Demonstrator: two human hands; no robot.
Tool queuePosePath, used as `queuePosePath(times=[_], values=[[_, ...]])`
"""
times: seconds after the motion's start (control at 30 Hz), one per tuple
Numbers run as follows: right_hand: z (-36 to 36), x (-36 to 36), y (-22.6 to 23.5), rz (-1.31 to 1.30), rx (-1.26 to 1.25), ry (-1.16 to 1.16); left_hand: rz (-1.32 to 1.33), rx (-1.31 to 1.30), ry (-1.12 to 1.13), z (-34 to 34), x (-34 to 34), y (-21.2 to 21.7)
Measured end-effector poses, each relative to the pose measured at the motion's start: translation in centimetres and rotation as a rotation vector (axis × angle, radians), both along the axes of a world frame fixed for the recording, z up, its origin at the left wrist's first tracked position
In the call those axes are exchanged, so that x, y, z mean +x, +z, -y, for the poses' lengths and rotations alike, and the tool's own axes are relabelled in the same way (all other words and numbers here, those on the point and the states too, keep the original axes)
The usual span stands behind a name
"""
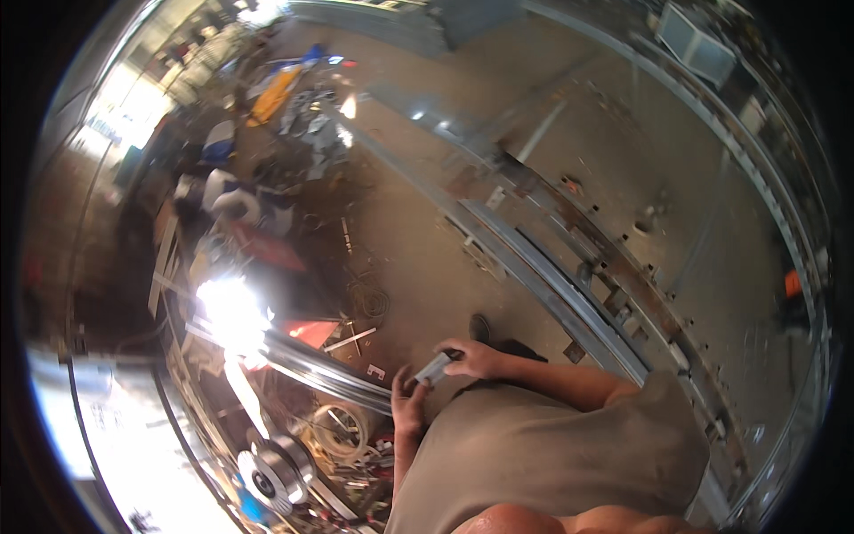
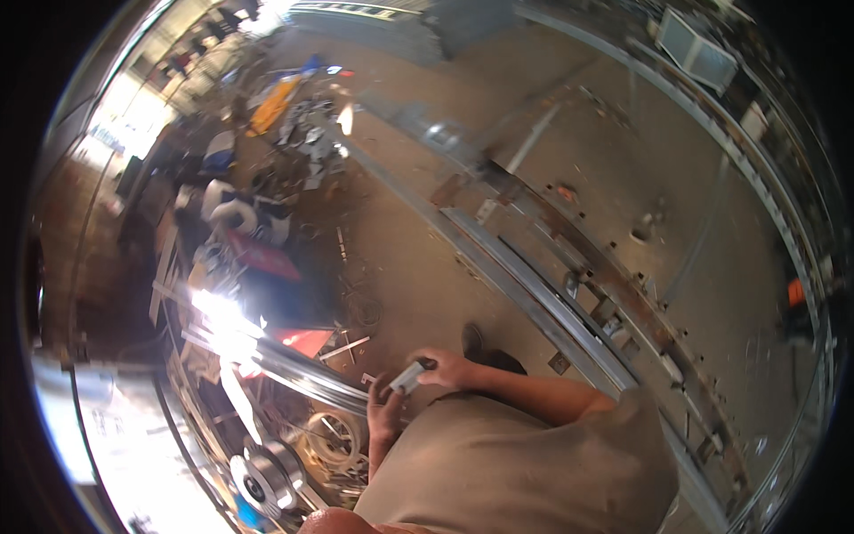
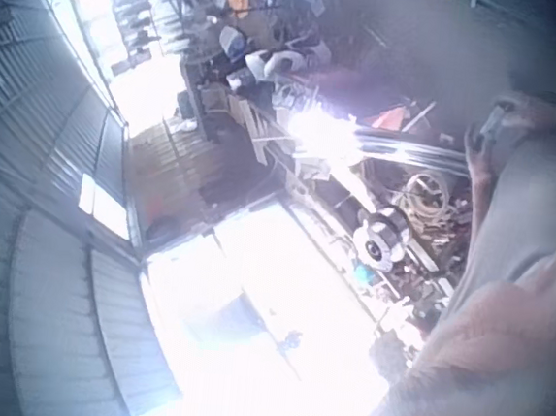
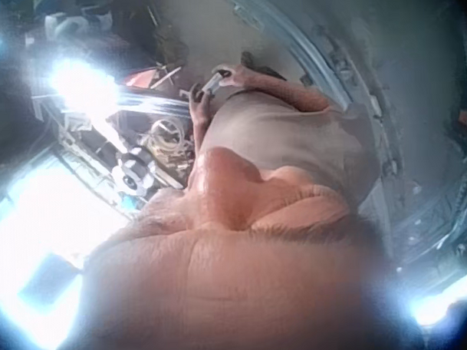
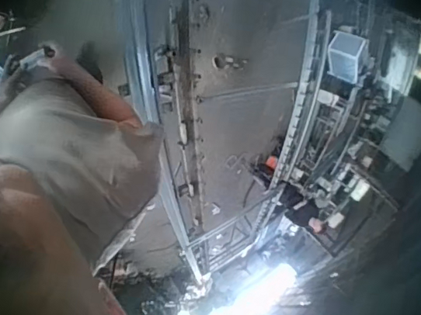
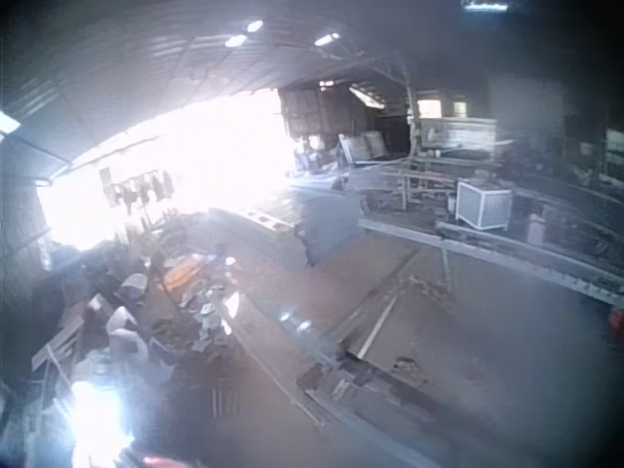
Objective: The person assembles a metal frame by picking up long metal bars and smaller metal pieces, then placing them onto a jig to form a rectangular structure. The person repeatedly positions and adjusts the bars and pieces by hand to build the frame.
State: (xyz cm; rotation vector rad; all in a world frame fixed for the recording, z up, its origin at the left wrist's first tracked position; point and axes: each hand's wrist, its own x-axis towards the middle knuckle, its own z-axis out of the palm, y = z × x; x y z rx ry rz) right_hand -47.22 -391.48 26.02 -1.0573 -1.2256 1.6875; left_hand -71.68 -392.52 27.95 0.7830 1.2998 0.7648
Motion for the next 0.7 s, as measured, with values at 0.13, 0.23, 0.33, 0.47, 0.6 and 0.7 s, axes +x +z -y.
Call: queuePosePath(times=[0.13,0.23,0.33,0.47,0.6,0.7], values=[[-9.2,2.4,-0.6,0.080,0.018,-0.244,-0.073,-0.022,-0.012,-11.8,1.6,1.9],[-12.1,7.7,-1.6,0.460,-0.018,-0.561,-0.150,0.066,-0.099,-21.5,5.6,3.0],[-12.5,13.3,-3.9,0.869,-0.027,-0.927,-0.073,0.166,-0.291,-31.5,11.6,3.4],[-11.1,16.9,-6.9,1.210,-0.148,-1.205,-0.042,0.263,-0.585,-43.7,23.2,2.6],[-11.5,16.3,-8.0,1.383,-0.222,-1.263,-0.139,0.297,-0.848,-52.3,34.9,-0.2],[-12.3,16.0,-7.5,1.440,-0.302,-1.252,-0.205,0.366,-1.006,-56.1,41.8,-3.9]])
